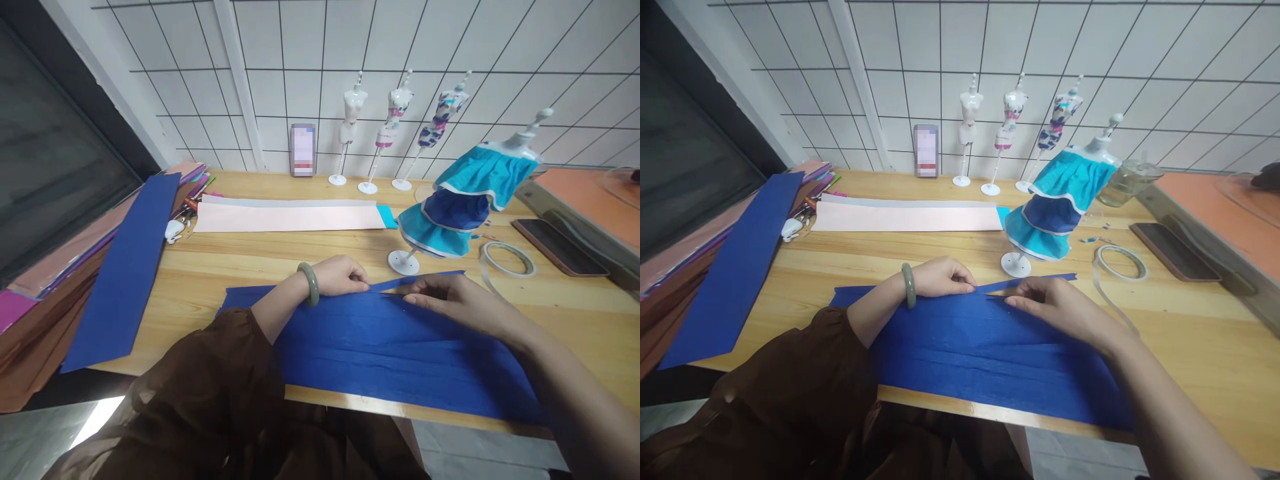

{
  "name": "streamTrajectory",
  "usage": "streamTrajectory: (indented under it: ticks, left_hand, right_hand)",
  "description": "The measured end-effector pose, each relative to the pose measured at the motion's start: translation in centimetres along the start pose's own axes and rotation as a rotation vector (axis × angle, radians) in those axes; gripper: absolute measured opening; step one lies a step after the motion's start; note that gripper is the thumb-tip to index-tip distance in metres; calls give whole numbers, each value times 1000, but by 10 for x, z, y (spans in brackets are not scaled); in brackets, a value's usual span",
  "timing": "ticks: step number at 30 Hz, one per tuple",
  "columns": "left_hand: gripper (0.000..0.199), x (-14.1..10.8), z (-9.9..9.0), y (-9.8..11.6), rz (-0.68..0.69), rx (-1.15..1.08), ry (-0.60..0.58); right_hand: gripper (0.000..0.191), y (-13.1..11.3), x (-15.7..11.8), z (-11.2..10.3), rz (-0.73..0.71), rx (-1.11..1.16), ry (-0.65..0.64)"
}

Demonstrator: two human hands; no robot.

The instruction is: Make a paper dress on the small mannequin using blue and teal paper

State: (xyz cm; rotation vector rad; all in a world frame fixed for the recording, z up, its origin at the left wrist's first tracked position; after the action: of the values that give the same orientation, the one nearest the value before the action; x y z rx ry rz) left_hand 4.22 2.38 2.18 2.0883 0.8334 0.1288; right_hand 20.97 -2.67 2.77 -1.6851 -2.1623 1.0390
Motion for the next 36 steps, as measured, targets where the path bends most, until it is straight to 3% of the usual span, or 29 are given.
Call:
streamTrajectory:
  ticks: [5,19,36]
  left_hand:
    - [23,1,2,-1,28,-28,-3]
    - [20,3,2,0,55,-83,24]
    - [18,1,3,5,69,-78,31]
  right_hand:
    - [43,5,3,0,34,-35,-9]
    - [38,-16,19,13,-101,25,-22]
    - [39,-16,15,18,-109,63,16]
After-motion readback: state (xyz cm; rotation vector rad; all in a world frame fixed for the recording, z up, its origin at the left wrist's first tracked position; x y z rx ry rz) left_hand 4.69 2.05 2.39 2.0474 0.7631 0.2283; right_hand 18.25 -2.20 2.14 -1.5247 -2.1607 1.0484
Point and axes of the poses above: each hand's wrist, its own x-axis towards the middle knuckle, its own z-axis out of the palm, y = z × x, the point moved 7 cm from there along x, towards the middle knuckle, and after that the axes turned 3 degrees about -z, right-handed, at the moved point
